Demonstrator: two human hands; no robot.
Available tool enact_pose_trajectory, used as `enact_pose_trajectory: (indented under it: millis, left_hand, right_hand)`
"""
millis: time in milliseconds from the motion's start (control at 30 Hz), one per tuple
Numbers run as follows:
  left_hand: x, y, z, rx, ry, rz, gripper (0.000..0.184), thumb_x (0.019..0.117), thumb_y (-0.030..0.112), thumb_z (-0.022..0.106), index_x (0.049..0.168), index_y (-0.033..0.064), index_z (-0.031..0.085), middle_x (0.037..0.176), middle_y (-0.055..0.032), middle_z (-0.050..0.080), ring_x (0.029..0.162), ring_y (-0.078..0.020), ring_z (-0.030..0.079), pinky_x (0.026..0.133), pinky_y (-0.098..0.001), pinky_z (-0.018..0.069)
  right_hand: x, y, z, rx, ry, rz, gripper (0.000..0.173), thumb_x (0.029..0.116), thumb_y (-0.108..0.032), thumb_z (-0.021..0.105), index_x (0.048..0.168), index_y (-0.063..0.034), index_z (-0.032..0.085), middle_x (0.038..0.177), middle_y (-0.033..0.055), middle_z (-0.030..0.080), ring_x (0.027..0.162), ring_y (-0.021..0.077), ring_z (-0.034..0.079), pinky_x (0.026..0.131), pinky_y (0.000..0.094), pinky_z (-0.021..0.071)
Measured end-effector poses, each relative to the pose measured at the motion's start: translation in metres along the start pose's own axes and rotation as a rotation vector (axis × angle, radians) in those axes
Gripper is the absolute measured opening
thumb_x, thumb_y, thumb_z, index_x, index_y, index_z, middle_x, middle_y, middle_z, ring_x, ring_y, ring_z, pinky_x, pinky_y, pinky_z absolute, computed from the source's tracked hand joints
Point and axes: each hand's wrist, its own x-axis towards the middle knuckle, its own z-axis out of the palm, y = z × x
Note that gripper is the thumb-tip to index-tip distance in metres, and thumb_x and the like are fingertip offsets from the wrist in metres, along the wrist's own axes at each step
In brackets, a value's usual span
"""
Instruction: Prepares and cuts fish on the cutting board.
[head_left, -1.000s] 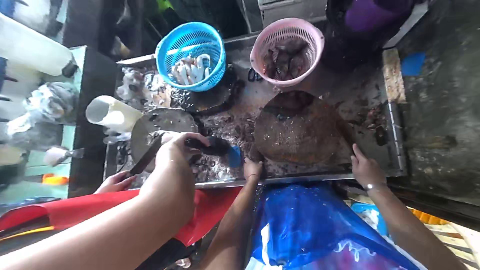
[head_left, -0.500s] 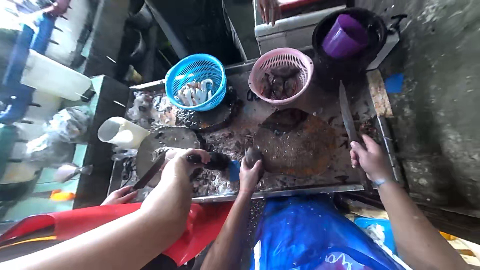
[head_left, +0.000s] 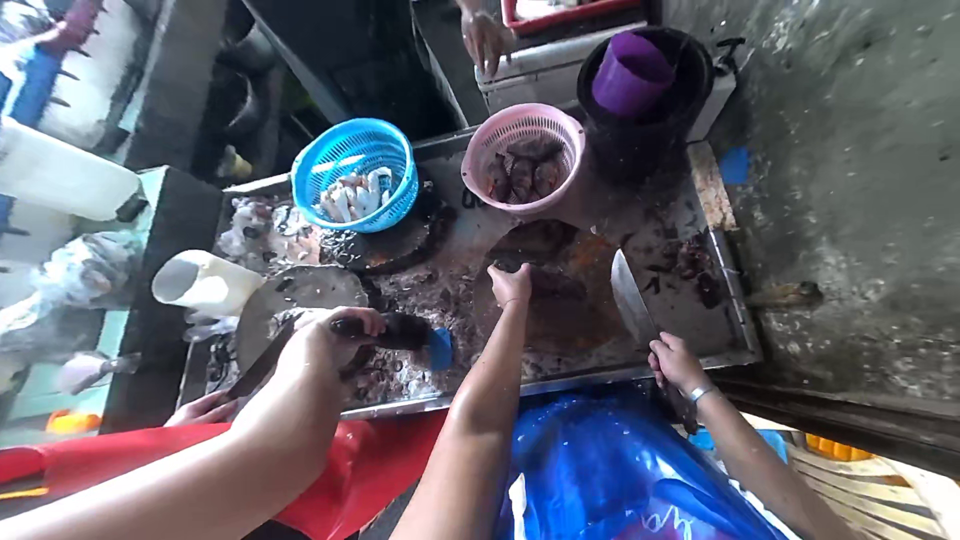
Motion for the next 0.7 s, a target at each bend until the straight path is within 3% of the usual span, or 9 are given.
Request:
enact_pose_trajectory:
  millis: [133, 200, 300, 367, 467, 533, 600, 667, 700]
  left_hand:
    - [-0.034, 0.034, 0.038, -0.611, -0.016, 0.032, 0.075, 0.0886, 0.025, 0.080, 0.147, 0.0014, 0.039, 0.128, -0.0224, 0.062, 0.116, -0.0309, 0.065, 0.098, -0.0498, 0.0549]
    - [-0.054, 0.035, 0.059, -0.544, 0.014, 0.004, 0.079, 0.0900, 0.032, 0.079, 0.151, 0.0055, 0.036, 0.132, -0.0226, 0.062, 0.119, -0.0331, 0.064, 0.100, -0.0527, 0.0540]
    - [-0.073, 0.017, 0.074, -0.226, 0.053, -0.011, 0.075, 0.0906, 0.038, 0.078, 0.149, 0.0084, 0.040, 0.123, -0.0228, 0.068, 0.113, -0.0382, 0.068, 0.094, -0.0585, 0.0547]
    - [-0.080, 0.011, 0.076, -0.179, 0.070, 0.006, 0.074, 0.0898, 0.038, 0.078, 0.148, 0.0103, 0.041, 0.120, -0.0211, 0.070, 0.111, -0.0370, 0.069, 0.093, -0.0579, 0.0553]
    - [-0.083, 0.005, 0.073, -0.185, 0.070, 0.032, 0.072, 0.0913, 0.038, 0.076, 0.148, 0.0096, 0.040, 0.119, -0.0203, 0.070, 0.110, -0.0358, 0.069, 0.092, -0.0576, 0.0554]
    - [-0.082, 0.003, 0.072, -0.186, 0.067, 0.028, 0.072, 0.0917, 0.038, 0.076, 0.147, 0.0103, 0.040, 0.118, -0.0196, 0.071, 0.109, -0.0352, 0.070, 0.092, -0.0572, 0.0558]
    - [-0.079, 0.003, 0.072, -0.167, 0.057, 0.031, 0.071, 0.0915, 0.037, 0.076, 0.147, 0.0116, 0.040, 0.119, -0.0191, 0.070, 0.110, -0.0354, 0.069, 0.092, -0.0580, 0.0555]
    - [-0.072, 0.003, 0.072, -0.093, 0.011, 0.069, 0.070, 0.0931, 0.035, 0.074, 0.149, 0.0121, 0.039, 0.120, -0.0194, 0.070, 0.111, -0.0365, 0.069, 0.093, -0.0592, 0.0549]
    - [-0.068, 0.002, 0.070, -0.032, -0.025, 0.124, 0.068, 0.0937, 0.034, 0.072, 0.149, 0.0119, 0.039, 0.118, -0.0196, 0.070, 0.109, -0.0371, 0.070, 0.091, -0.0595, 0.0557]
  right_hand:
    - [-0.007, -0.023, -0.025, -0.056, 0.171, -0.243, 0.036, 0.1114, -0.030, 0.041, 0.111, 0.0015, 0.059, 0.067, 0.0058, 0.055, 0.049, 0.0156, 0.055, 0.050, 0.0352, 0.0541]
    - [-0.017, -0.056, -0.039, -0.051, 0.261, -0.421, 0.037, 0.1118, -0.027, 0.039, 0.111, 0.0048, 0.059, 0.068, 0.0073, 0.057, 0.050, 0.0165, 0.058, 0.052, 0.0365, 0.0567]
    - [-0.036, -0.122, -0.059, -0.093, 0.418, -0.752, 0.039, 0.1112, -0.026, 0.036, 0.112, 0.0058, 0.058, 0.072, 0.0096, 0.062, 0.054, 0.0192, 0.061, 0.054, 0.0416, 0.0583]
    - [-0.052, -0.173, -0.068, -0.058, 0.545, -1.068, 0.035, 0.1112, -0.023, 0.035, 0.108, 0.0041, 0.056, 0.070, 0.0047, 0.061, 0.051, 0.0139, 0.061, 0.050, 0.0369, 0.0577]
    - [-0.066, -0.226, -0.059, 0.103, 0.615, -1.374, 0.034, 0.1110, -0.024, 0.031, 0.119, 0.0058, 0.047, 0.068, -0.0007, 0.057, 0.050, 0.0103, 0.058, 0.046, 0.0345, 0.0572]
    - [-0.048, -0.214, -0.037, 0.063, 0.663, -1.297, 0.036, 0.1101, -0.024, 0.033, 0.120, 0.0070, 0.049, 0.069, 0.0028, 0.058, 0.051, 0.0134, 0.059, 0.048, 0.0367, 0.0569]
    - [-0.014, -0.152, -0.005, -0.196, 0.632, -0.944, 0.040, 0.1109, -0.026, 0.035, 0.126, 0.0061, 0.054, 0.078, 0.0131, 0.064, 0.062, 0.0243, 0.065, 0.058, 0.0447, 0.0592]
    - [0.021, -0.078, 0.023, -0.410, 0.370, -0.461, 0.044, 0.1115, -0.028, 0.036, 0.142, 0.0002, 0.050, 0.107, 0.0246, 0.069, 0.095, 0.0387, 0.071, 0.085, 0.0588, 0.0574]
    - [0.032, -0.052, 0.030, -0.466, 0.254, -0.295, 0.046, 0.1112, -0.027, 0.037, 0.148, -0.0016, 0.048, 0.121, 0.0253, 0.068, 0.111, 0.0394, 0.069, 0.097, 0.0590, 0.0535]
